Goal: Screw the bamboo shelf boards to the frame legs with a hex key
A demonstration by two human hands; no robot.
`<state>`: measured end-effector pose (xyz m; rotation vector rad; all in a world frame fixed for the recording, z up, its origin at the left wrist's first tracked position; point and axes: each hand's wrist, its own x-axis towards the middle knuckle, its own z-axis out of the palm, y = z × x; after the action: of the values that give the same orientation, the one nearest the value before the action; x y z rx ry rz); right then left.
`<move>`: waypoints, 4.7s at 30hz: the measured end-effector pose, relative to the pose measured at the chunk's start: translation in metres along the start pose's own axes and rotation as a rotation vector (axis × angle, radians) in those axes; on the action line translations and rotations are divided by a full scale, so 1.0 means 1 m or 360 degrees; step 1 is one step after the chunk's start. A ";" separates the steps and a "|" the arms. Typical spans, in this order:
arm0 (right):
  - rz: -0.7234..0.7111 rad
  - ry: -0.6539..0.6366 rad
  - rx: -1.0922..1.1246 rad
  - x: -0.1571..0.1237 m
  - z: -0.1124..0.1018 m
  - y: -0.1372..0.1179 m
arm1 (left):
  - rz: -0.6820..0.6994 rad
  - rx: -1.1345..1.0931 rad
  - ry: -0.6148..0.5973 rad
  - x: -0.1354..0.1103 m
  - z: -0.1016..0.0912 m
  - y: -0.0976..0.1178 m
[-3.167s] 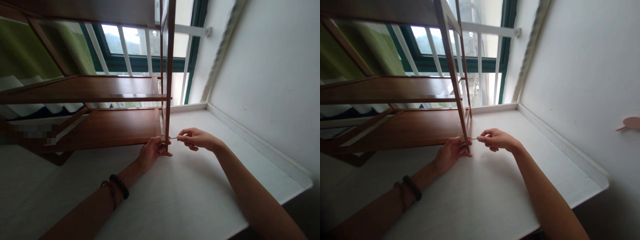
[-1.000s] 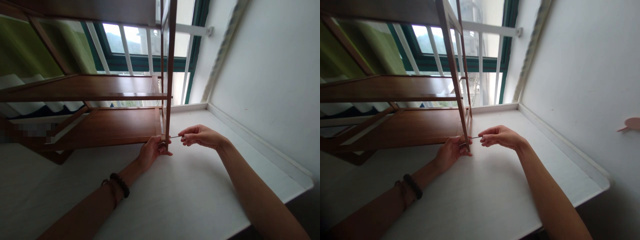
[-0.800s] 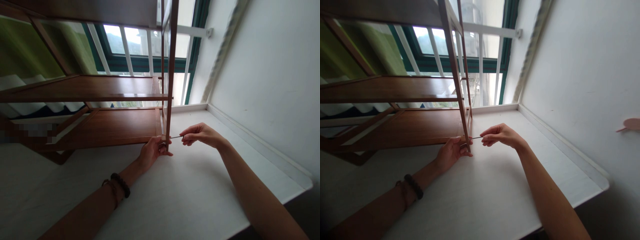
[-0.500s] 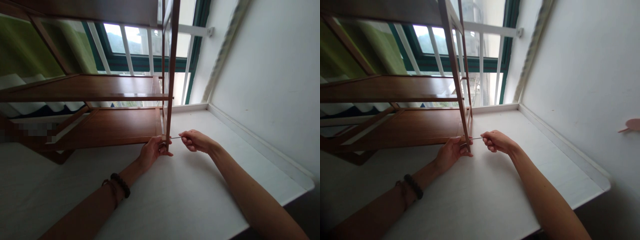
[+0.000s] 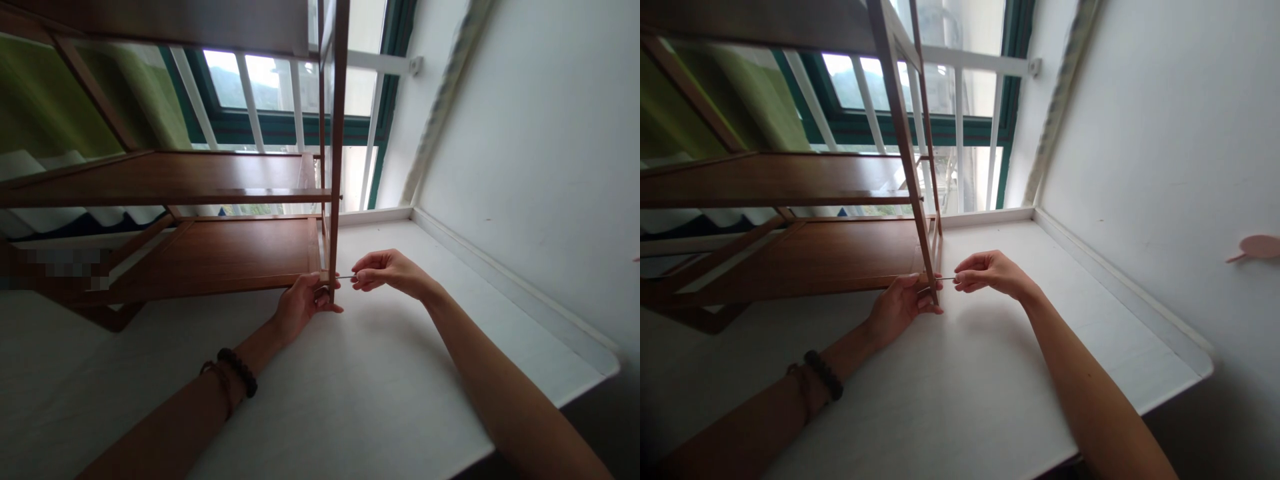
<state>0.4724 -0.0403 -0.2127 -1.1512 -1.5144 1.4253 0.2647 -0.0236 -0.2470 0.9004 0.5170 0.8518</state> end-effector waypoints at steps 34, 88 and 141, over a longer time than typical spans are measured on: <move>0.0121 -0.0197 0.0305 0.001 0.003 0.003 | 0.0037 0.0017 -0.0071 -0.001 0.001 0.000; 0.0050 -0.0155 0.0011 -0.008 -0.005 -0.006 | 0.0016 -0.0025 0.0014 -0.003 0.006 0.000; 0.0060 0.0403 -0.0377 0.017 0.010 0.021 | 0.0207 0.0073 0.0131 0.001 0.000 -0.003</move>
<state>0.4600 -0.0282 -0.2356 -1.4507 -1.5137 1.0953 0.2664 -0.0235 -0.2494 0.9517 0.5559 1.0020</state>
